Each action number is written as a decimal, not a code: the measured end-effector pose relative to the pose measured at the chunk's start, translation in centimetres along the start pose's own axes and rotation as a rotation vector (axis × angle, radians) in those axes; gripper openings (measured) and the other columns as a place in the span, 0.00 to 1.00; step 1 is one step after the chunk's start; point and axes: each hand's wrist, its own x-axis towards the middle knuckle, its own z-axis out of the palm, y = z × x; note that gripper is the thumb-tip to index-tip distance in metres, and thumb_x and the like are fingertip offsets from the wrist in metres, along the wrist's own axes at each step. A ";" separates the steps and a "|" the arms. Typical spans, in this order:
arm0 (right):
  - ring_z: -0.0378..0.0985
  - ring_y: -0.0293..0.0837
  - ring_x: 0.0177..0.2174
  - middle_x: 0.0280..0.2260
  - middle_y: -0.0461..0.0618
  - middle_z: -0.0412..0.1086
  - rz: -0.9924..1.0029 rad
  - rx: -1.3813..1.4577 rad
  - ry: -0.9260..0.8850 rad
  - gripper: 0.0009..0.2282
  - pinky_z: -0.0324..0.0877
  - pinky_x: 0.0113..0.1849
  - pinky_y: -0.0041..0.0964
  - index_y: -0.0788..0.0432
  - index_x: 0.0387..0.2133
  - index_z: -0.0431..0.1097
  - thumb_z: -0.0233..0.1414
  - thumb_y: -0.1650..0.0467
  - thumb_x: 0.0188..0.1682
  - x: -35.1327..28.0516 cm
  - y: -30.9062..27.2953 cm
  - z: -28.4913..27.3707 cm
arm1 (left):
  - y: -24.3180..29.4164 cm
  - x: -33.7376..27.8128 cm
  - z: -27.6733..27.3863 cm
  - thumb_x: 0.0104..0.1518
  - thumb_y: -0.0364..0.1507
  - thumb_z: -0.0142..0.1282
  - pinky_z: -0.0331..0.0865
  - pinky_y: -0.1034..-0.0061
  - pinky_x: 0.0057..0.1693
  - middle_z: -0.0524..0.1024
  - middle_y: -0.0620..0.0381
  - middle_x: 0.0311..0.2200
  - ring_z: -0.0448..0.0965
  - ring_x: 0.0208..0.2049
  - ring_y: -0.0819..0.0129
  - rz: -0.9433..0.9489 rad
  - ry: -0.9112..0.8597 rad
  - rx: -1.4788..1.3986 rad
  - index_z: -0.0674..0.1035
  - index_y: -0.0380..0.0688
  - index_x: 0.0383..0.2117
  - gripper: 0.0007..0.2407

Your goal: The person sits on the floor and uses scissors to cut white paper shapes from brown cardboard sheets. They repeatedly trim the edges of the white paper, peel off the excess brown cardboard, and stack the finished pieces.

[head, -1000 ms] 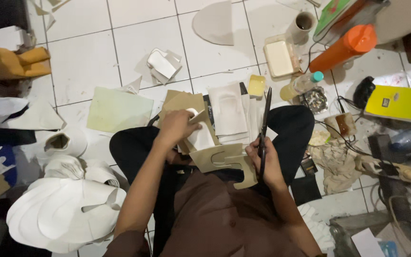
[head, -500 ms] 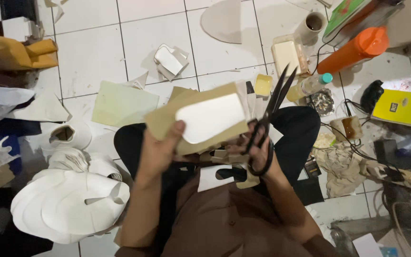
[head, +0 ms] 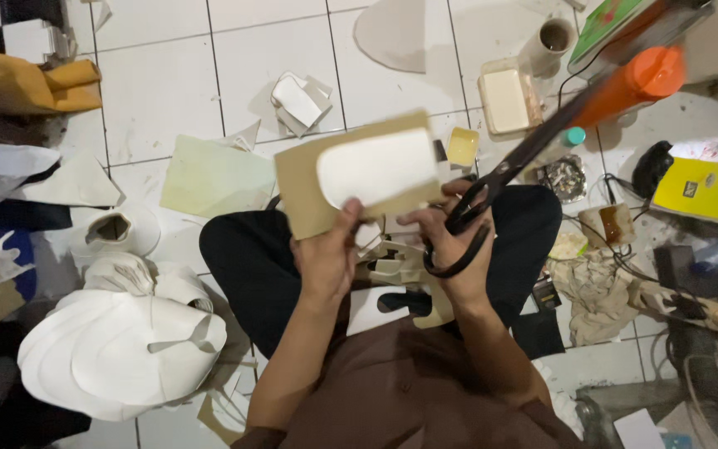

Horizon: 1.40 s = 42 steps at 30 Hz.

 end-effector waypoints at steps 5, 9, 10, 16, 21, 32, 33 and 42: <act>0.71 0.40 0.11 0.25 0.64 0.71 0.215 0.047 -0.287 0.22 0.68 0.13 0.28 0.67 0.43 0.58 0.55 0.66 0.39 -4.0 4.2 -5.2 | 2.7 3.3 -1.2 0.52 0.22 0.59 0.78 0.60 0.47 0.75 0.54 0.46 0.77 0.41 0.66 0.210 -0.559 0.046 0.67 0.43 0.56 0.23; 0.69 0.40 0.16 0.22 0.59 0.67 0.562 0.020 -0.320 0.23 0.70 0.15 0.29 0.69 0.41 0.65 0.41 0.58 0.48 -6.6 4.2 -4.9 | 1.9 4.7 -1.3 0.49 0.20 0.62 0.78 0.56 0.46 0.75 0.50 0.46 0.78 0.42 0.59 0.181 -0.598 0.015 0.66 0.40 0.56 0.26; 0.70 0.42 0.18 0.23 0.58 0.66 0.430 -0.148 -0.437 0.28 0.75 0.24 0.37 0.68 0.43 0.67 0.49 0.54 0.41 -6.6 4.7 -5.5 | 2.4 4.2 -1.0 0.48 0.20 0.63 0.79 0.57 0.46 0.75 0.49 0.45 0.78 0.41 0.60 0.198 -0.594 0.057 0.67 0.39 0.55 0.26; 0.74 0.42 0.20 0.22 0.52 0.66 0.198 -0.394 -0.557 0.40 0.78 0.29 0.38 0.63 0.39 0.70 0.54 0.42 0.22 -5.0 4.9 -5.8 | 3.3 1.9 -0.1 0.48 0.25 0.64 0.77 0.61 0.47 0.75 0.44 0.43 0.76 0.41 0.63 0.344 -0.570 0.285 0.68 0.33 0.53 0.25; 0.71 0.40 0.17 0.17 0.46 0.64 0.039 -0.571 -0.574 0.36 0.69 0.23 0.32 0.58 0.29 0.68 0.45 0.38 0.24 -4.4 4.3 -5.5 | 3.1 1.6 -0.2 0.52 0.23 0.59 0.79 0.63 0.41 0.77 0.45 0.35 0.79 0.32 0.66 0.331 -0.577 0.188 0.70 0.30 0.50 0.19; 0.65 0.40 0.17 0.14 0.45 0.60 0.014 -0.588 -0.557 0.31 0.64 0.24 0.28 0.54 0.23 0.63 0.47 0.40 0.26 -4.7 5.1 -5.9 | 2.0 1.8 0.0 0.51 0.22 0.60 0.80 0.64 0.40 0.77 0.40 0.37 0.80 0.31 0.62 0.379 -0.601 0.155 0.69 0.28 0.50 0.21; 0.65 0.40 0.17 0.14 0.45 0.60 0.012 -0.588 -0.559 0.31 0.64 0.24 0.28 0.54 0.23 0.63 0.47 0.40 0.26 -4.5 4.6 -5.6 | 2.2 1.7 0.1 0.51 0.22 0.60 0.80 0.64 0.40 0.77 0.40 0.37 0.80 0.31 0.62 0.381 -0.601 0.153 0.69 0.28 0.50 0.21; 0.66 0.43 0.15 0.13 0.46 0.61 -0.011 -0.644 -0.546 0.30 0.65 0.24 0.31 0.54 0.21 0.62 0.49 0.41 0.26 -4.8 4.7 -5.9 | 2.5 0.9 0.1 0.50 0.22 0.61 0.79 0.66 0.40 0.77 0.43 0.33 0.79 0.30 0.65 0.366 -0.548 0.154 0.70 0.28 0.49 0.19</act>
